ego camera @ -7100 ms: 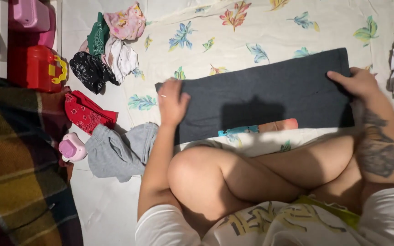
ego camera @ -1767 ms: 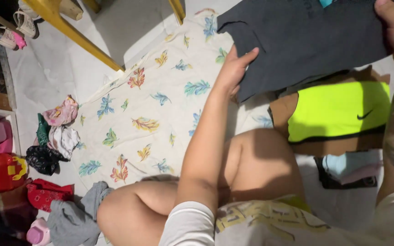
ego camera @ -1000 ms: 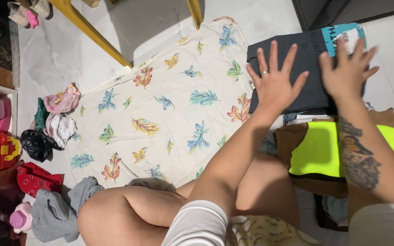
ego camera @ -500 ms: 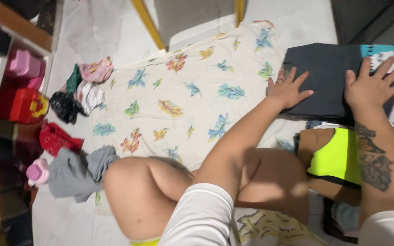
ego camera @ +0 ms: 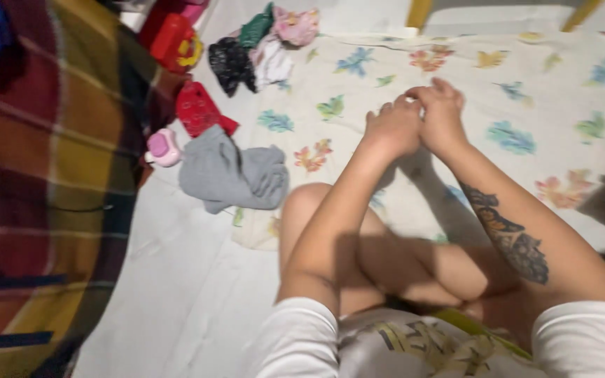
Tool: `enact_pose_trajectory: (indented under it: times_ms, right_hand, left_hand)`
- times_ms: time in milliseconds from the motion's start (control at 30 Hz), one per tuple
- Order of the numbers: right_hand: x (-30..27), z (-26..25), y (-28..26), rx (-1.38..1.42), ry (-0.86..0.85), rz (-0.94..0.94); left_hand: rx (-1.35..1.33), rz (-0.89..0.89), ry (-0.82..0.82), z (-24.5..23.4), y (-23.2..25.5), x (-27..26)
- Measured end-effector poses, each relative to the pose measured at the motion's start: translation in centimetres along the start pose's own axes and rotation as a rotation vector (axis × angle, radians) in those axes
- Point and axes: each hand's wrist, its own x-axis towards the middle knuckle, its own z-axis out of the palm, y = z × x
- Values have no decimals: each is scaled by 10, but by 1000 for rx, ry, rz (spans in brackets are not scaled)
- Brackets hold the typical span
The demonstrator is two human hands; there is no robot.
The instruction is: Folding various items of clothing including t-shirts, bandanas, and shorts while sitting on a blanket.
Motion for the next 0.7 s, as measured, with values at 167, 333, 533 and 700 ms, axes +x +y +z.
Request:
enact_pose_trajectory:
  times_ms: [167,333,533,700]
  right_hand:
    - [76,135,-73,284,-173,165]
    - [130,306,-61,203,-339,144]
    - [233,365,-150,80,-261,52]
    - [274,409,-159,-84,-443,168]
  left_hand:
    - [-330,-188,277,-12,-139,-1]
    - [-869,-305,872,-9,-232,16]
    - [-1655,-226,1336,-25,-257,4]
    - [-1758,-498,1343,-39,-267,15]
